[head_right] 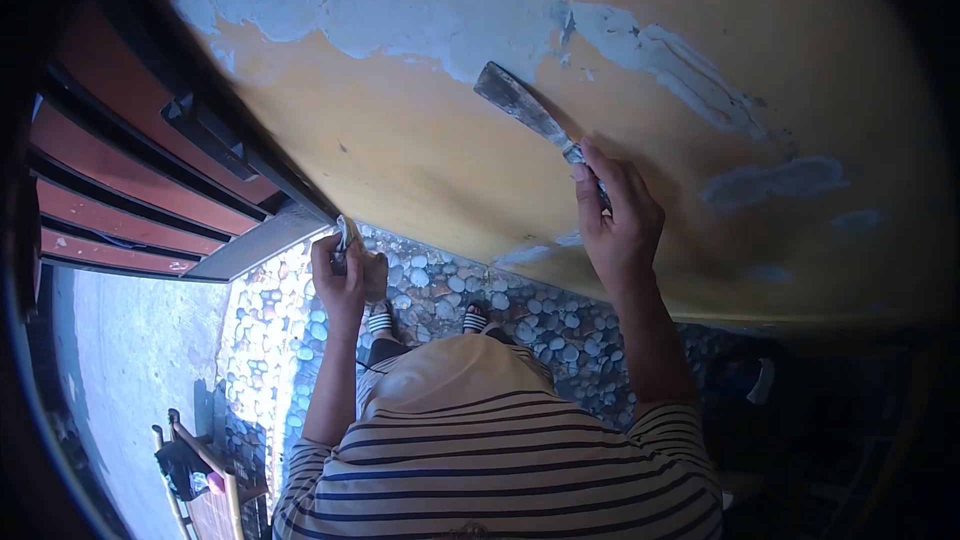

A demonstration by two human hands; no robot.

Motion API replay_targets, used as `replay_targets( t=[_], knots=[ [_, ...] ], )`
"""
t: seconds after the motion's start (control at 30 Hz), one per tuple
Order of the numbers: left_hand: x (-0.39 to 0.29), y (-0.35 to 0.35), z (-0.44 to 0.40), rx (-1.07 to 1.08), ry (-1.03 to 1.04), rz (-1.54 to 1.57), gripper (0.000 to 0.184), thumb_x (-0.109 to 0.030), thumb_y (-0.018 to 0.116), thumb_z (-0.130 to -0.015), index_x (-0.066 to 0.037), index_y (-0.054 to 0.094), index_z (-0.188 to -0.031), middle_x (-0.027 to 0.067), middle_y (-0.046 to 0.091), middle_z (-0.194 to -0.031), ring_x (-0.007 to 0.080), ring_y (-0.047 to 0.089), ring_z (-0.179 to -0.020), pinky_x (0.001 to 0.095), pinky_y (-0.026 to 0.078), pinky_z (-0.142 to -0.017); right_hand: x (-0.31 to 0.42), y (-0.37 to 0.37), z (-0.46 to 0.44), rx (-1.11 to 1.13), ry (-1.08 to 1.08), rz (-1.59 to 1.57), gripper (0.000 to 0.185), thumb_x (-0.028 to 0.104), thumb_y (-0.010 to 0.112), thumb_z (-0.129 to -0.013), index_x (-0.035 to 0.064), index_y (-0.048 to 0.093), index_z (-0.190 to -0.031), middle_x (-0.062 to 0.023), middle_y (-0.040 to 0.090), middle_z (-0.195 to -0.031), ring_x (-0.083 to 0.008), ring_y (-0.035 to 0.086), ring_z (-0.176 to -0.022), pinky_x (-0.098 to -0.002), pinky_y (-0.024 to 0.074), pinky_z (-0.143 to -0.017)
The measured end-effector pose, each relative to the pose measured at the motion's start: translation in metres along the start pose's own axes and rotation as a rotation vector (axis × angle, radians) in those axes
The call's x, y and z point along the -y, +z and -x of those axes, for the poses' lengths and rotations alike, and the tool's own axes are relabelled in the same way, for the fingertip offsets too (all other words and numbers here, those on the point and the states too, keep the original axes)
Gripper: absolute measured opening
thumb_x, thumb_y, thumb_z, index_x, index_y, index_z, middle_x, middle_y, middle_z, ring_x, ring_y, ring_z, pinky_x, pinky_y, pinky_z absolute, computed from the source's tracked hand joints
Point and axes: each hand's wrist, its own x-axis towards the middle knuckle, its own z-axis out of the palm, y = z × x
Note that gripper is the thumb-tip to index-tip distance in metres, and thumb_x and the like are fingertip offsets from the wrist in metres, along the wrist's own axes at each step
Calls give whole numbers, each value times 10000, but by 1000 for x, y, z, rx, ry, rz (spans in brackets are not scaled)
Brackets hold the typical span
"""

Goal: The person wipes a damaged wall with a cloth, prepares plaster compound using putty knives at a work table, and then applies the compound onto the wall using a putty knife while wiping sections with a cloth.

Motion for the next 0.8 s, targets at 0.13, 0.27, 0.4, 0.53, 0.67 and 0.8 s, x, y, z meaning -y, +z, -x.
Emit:
replay_targets(
  t=[0.13,0.27,0.4,0.53,0.67,0.8],
  knots=[
    [-20,15,10,-24,6,33,202,-29,683,-892,0,625,-1083,130,614,-1007,272,606,-902,364,490,-822,4,25,-15,8,-20,-55,271,64,740,-937,62,717,-1207,-96,707,-872,-208,699,-703,-341,553,-609],
    [-34,31,16,-59,35,8,188,-26,683,-899,3,622,-1074,127,611,-990,267,603,-897,359,490,-819,-2,24,-22,12,-83,-90,277,82,739,-938,65,713,-1213,-100,705,-880,-231,689,-689,-346,554,-600],
    [-31,47,33,-130,-60,81,176,-25,688,-901,3,620,-1060,121,609,-978,263,597,-886,352,487,-814,-28,-30,-7,99,-63,-28,274,60,737,-936,53,713,-1208,-119,741,-984,-244,743,-805,-353,587,-651],
    [-34,61,42,-113,-64,62,167,-22,696,-900,6,616,-1044,120,608,-970,263,596,-874,353,490,-808,-29,-28,-15,86,-133,-36,269,59,733,-937,51,713,-1205,-123,738,-988,-252,740,-810,-356,587,-658],
    [-44,65,28,-107,23,73,167,-26,705,-906,8,623,-1047,126,618,-979,266,609,-883,367,497,-806,-16,-2,-28,129,-137,-55,262,69,734,-935,49,714,-1195,-123,726,-966,-275,727,-808,-364,586,-672],
    [-48,59,12,-127,47,70,158,-67,687,-966,-1,622,-1094,78,627,-971,157,603,-887,307,495,-813,-29,-39,-22,118,-152,34,259,73,738,-934,51,716,-1191,-123,728,-974,-269,732,-811,-355,586,-665]
  ],
)
